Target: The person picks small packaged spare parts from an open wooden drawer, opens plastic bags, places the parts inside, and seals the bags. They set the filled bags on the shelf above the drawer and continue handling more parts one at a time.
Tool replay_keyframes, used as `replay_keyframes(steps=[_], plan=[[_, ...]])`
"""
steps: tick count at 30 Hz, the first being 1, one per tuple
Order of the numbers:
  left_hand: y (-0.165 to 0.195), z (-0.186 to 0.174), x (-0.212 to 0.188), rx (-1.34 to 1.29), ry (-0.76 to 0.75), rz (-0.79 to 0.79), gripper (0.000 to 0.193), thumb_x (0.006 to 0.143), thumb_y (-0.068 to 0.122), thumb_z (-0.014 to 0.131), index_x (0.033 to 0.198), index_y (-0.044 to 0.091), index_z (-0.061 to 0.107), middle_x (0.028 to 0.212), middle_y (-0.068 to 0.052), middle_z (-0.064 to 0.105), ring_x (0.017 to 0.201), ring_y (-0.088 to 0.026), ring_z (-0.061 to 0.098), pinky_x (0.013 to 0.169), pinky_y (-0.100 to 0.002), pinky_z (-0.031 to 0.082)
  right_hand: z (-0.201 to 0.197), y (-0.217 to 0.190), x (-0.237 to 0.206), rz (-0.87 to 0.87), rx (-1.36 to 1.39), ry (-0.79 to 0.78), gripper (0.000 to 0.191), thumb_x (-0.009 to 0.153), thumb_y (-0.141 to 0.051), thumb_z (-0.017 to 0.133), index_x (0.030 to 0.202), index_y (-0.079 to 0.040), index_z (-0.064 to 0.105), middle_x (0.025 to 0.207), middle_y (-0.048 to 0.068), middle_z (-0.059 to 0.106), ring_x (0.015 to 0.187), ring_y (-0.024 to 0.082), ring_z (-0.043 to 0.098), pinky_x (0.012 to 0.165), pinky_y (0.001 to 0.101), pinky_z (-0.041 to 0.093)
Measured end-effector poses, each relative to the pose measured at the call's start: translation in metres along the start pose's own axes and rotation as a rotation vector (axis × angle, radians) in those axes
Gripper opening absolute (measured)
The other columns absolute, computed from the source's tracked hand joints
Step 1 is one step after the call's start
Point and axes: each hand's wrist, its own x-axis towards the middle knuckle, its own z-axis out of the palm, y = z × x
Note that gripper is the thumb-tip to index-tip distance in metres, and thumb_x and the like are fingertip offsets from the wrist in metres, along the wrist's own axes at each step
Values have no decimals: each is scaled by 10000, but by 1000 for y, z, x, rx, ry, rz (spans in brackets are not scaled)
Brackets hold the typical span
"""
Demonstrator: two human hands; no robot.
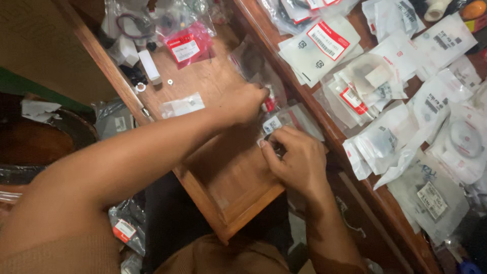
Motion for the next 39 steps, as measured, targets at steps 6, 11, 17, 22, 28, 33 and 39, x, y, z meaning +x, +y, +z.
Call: replay_keyframes(steps=[6, 11, 17, 22, 28, 33, 39], plan=[[-60, -36, 32, 20, 65, -489, 435, 687, 222, 817, 1036, 14, 661, 1026, -246, 703, 952, -433, 681, 784, -514, 542, -1, -4, 0, 106, -3, -9, 190, 865, -260, 748, 822, -83, 695, 785, 78, 678, 708, 298, 673, 606, 402, 504], [-110, -39, 67, -72, 56, -534, 375, 756, 302, 793, 1008, 40, 706, 1091, -233, 702, 1042, -408, 680, 859, -498, 548, 0, -7, 4, 108, -49, -58, 171, 836, -266, 764, 831, -103, 713, 805, 67, 698, 709, 301, 681, 606, 407, 510], [-124, -20, 72, 3, -64, -381, 473, 715, 311, 786, 1114, 71, 701, 1110, -230, 701, 1025, -412, 674, 868, -503, 535, 2, -11, 12, 131, -60, -11, 178, 840, -275, 766, 865, -105, 717, 831, 78, 698, 720, 291, 689, 619, 396, 524], [-128, -35, 70, 155, -75, -399, 386, 814, 385, 782, 1027, 65, 747, 1100, -210, 731, 1019, -399, 710, 872, -506, 568, 4, -17, 14, 248, -71, -115, 199, 845, -287, 772, 868, -97, 717, 825, 89, 689, 662, 288, 669, 606, 394, 512], [-140, -87, 12, 199, -306, -377, 384, 693, 363, 828, 945, 81, 769, 1027, -187, 739, 964, -379, 715, 829, -505, 570, 6, -12, 14, 172, -32, -60, 187, 857, -270, 766, 907, -94, 729, 874, 70, 719, 750, 278, 700, 644, 380, 530], [-108, -127, -76, 500, -540, -413, 445, 721, 457, 797, 983, 99, 768, 977, -172, 742, 916, -362, 730, 798, -474, 573, 4, -3, 11, 102, -52, -61, 184, 849, -264, 762, 920, -96, 739, 902, 84, 720, 789, 304, 700, 672, 397, 534], [-97, -157, -89, 435, -164, -435, 303, 831, 334, 747, 1018, 97, 723, 927, -188, 729, 890, -398, 699, 754, -530, 542, 1, -6, 16, 146, -6, -151, 169, 839, -255, 746, 894, -95, 728, 893, 81, 726, 748, 279, 716, 659, 388, 545]])
